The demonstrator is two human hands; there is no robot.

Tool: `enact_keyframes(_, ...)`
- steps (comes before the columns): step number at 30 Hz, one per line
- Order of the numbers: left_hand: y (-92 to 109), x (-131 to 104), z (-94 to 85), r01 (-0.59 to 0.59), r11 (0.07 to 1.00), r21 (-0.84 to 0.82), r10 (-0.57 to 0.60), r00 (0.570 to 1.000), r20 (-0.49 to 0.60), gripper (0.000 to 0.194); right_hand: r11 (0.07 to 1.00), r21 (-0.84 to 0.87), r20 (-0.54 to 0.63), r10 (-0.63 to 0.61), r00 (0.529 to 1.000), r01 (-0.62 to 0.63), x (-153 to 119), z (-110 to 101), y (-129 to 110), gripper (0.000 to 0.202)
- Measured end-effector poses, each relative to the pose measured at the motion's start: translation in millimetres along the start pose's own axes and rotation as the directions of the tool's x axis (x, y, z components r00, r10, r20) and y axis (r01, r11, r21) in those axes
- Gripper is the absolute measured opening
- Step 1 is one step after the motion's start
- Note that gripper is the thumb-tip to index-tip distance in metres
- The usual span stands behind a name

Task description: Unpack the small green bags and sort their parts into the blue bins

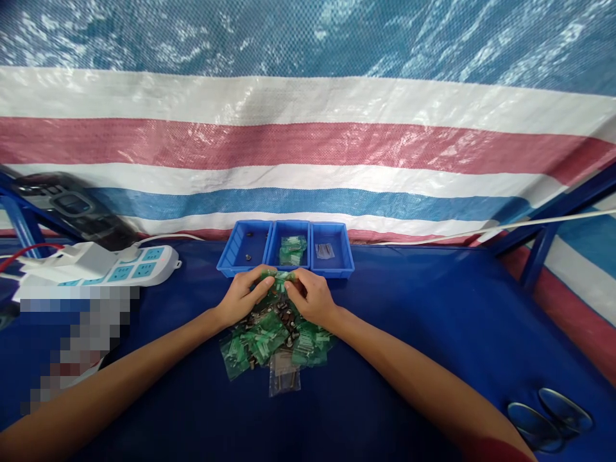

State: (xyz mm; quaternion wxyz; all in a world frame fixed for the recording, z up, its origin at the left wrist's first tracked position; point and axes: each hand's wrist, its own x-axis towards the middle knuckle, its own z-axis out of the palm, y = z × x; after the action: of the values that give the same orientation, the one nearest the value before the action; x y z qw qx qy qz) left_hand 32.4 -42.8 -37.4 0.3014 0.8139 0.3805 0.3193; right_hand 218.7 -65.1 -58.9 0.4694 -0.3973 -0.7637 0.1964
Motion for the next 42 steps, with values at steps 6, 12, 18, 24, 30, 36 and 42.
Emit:
enact_keyframes(6, -1.7, 1.2, -0.4, 0.032, 0.999, -0.038, -0.031, 0.999, 0.012, 0.029, 1.000, -0.018, 0.003, -0.023, 1.000, 0.023, -0.2, 1.0, 2.2, 0.027)
enact_keyframes(12, -2.2, 1.2, 0.1, 0.011, 1.000, -0.021, -0.011, 1.000, -0.003, 0.028, 0.998, -0.045, -0.014, -0.052, 0.999, 0.052, -1.3, 2.8, 5.7, 0.028)
enact_keyframes(18, -2.3, 0.3, 1.3, -0.020, 1.000, 0.002, 0.020, 1.000, 0.003, 0.024, 0.999, -0.025, -0.064, -0.048, 0.997, 0.046, 0.1, 2.5, 7.1, 0.024)
enact_keyframes(24, -3.3, -0.7, 3.5, -0.053, 0.996, 0.065, 0.053, 0.999, 0.005, 0.022, 1.000, -0.001, -0.091, -0.024, 0.996, 0.024, -0.1, 0.4, 5.1, 0.021)
enact_keyframes(30, -5.0, -2.9, 3.8, -0.031, 0.995, 0.093, 0.030, 1.000, 0.007, 0.024, 0.999, 0.022, -0.083, -0.026, 0.996, 0.028, 2.2, -0.6, 1.5, 0.023)
enact_keyframes(36, -3.3, -2.9, 1.8, 0.015, 0.998, 0.055, -0.016, 1.000, 0.022, 0.026, 0.997, 0.029, -0.036, -0.072, 0.997, 0.073, 1.9, 1.9, 4.3, 0.029)
enact_keyframes(42, -2.1, -1.8, 1.8, 0.031, 0.999, 0.041, -0.033, 0.999, 0.032, 0.028, 0.997, 0.008, -0.006, -0.071, 0.997, 0.071, 0.8, 1.5, 4.3, 0.029)
